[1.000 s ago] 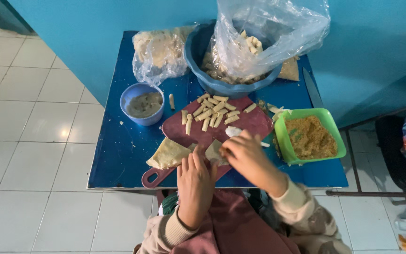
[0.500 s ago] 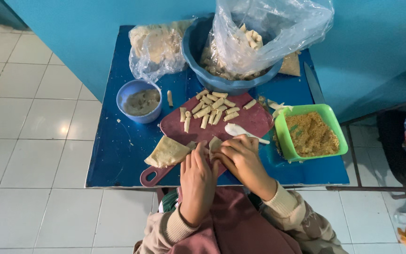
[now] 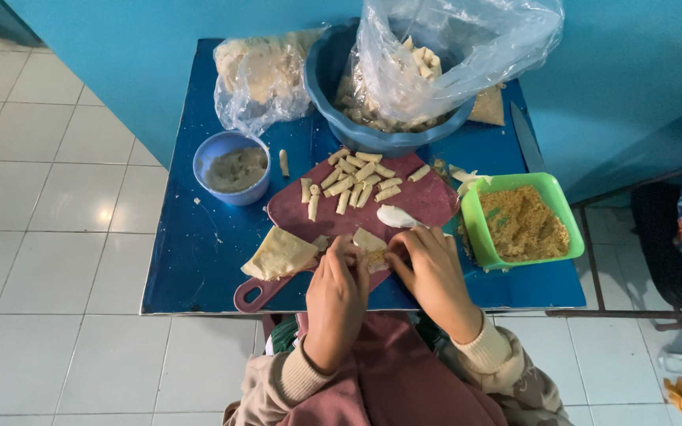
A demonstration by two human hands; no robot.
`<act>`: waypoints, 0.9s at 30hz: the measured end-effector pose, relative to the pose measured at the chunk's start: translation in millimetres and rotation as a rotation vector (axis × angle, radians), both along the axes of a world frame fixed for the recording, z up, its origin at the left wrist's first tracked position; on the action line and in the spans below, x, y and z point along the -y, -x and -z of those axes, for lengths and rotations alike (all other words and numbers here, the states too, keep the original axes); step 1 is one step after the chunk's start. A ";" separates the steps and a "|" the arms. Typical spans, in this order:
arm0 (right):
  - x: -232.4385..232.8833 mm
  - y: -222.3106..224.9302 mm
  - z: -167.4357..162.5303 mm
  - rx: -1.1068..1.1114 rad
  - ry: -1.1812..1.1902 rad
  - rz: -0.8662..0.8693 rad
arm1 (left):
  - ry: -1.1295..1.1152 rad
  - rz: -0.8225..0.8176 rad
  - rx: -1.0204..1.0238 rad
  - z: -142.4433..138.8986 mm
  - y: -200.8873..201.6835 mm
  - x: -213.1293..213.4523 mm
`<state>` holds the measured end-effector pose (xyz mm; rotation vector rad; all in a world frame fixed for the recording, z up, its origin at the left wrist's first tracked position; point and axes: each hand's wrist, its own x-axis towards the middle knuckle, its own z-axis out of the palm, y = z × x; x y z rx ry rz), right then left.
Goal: The person sits at a small blue table and makes filled snack rolls. They take square wrapper pieces, spoon brown filling from a green container onto a wrapper, fold and roll it into a cylinder by hand, and place the finished roll on a cutting board with other completed rolls.
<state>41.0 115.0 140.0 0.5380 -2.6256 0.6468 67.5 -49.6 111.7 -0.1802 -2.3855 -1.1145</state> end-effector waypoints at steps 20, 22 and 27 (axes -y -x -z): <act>-7.3 7.0 -10.4 0.073 -0.004 -0.095 | 0.088 0.086 0.013 -11.4 -1.4 8.8; -8.1 9.6 -10.0 0.070 0.007 -0.110 | 0.091 0.088 -0.004 -12.2 -0.6 8.8; -3.8 15.4 -11.1 0.111 0.122 -0.145 | 0.089 0.114 -0.006 -15.1 -0.6 10.3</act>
